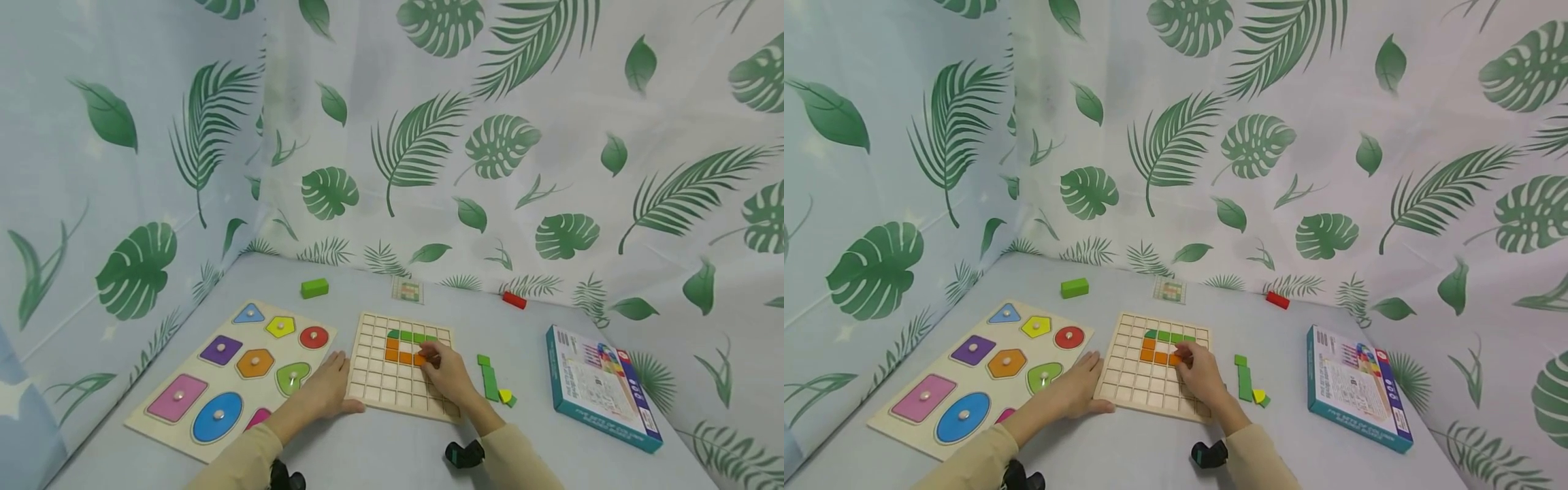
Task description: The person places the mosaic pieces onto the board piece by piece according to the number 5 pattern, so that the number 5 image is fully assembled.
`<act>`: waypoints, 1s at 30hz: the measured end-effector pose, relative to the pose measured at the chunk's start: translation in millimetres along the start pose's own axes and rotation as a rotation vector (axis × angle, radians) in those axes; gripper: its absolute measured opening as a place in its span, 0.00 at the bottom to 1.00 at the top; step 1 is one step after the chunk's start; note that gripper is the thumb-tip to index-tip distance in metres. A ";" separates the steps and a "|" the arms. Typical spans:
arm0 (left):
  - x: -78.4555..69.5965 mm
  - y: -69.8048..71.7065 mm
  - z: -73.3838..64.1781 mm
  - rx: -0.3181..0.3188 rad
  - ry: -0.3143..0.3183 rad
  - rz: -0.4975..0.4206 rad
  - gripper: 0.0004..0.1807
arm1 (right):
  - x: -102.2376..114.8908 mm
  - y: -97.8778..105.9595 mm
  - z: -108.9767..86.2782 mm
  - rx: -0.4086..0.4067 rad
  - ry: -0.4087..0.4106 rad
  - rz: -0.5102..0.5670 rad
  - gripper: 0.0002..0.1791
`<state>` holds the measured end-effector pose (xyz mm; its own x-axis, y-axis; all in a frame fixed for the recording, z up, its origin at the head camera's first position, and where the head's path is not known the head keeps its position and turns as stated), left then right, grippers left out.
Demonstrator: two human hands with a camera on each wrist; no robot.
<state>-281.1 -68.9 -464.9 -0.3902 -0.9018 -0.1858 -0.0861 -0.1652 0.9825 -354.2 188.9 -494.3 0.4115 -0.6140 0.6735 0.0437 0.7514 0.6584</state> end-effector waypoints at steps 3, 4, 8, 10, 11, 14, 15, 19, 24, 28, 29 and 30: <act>-1.0 0.6 0.5 0.000 -0.003 0.003 0.51 | 0.6 0.5 0.0 -0.002 -0.010 -0.002 0.19; -1.2 0.9 0.5 0.000 -0.004 0.003 0.51 | 0.7 0.7 -0.1 -0.003 -0.015 -0.004 0.19; -2.9 3.1 -0.6 0.000 -0.005 -0.021 0.51 | 0.5 1.8 -0.1 -0.002 -0.030 -0.007 0.20; -3.3 3.8 -1.5 -0.006 -0.005 -0.035 0.51 | -0.1 2.3 -0.1 0.002 -0.018 -0.012 0.20; -3.4 3.8 -1.7 -0.009 -0.006 -0.041 0.51 | 0.1 2.6 -0.2 0.005 -0.012 -0.010 0.20; -3.0 2.6 -2.2 -0.014 -0.007 -0.054 0.50 | 0.7 3.9 -0.8 0.012 0.008 -0.001 0.19; -2.7 1.9 -2.2 -0.014 -0.006 -0.054 0.50 | 1.1 4.5 -1.2 0.010 0.017 0.004 0.19; -2.0 0.2 -2.4 -0.008 -0.003 -0.056 0.50 | 2.9 9.5 -2.5 -0.019 0.031 0.049 0.15; -2.3 0.2 -2.0 -0.009 -0.006 -0.057 0.50 | -0.4 19.2 -4.5 -0.102 0.050 0.092 0.13; -2.3 0.2 -0.4 -0.004 0.002 -0.031 0.50 | -7.3 28.8 -6.2 -0.162 0.067 0.075 0.14; -2.2 0.2 0.1 -0.003 0.005 -0.027 0.50 | -8.9 31.5 -6.8 -0.171 0.070 0.069 0.14; -2.1 0.3 0.5 -0.001 0.008 -0.021 0.50 | -10.6 34.3 -7.4 -0.178 0.069 0.063 0.14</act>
<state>-280.8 -66.9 -464.3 -0.3814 -0.9011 -0.2063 -0.0931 -0.1846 0.9784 -350.4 223.0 -481.3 0.4796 -0.5511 0.6828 0.1733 0.8223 0.5420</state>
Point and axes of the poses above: each hand's wrist, its own z-axis towards the middle knuckle, its own y-axis out of the back of the hand, x = y × z, the point moved 1 cm from there along z, towards the middle knuckle, and after that the axes turned 7 degrees about z, right-handed, at the moved point
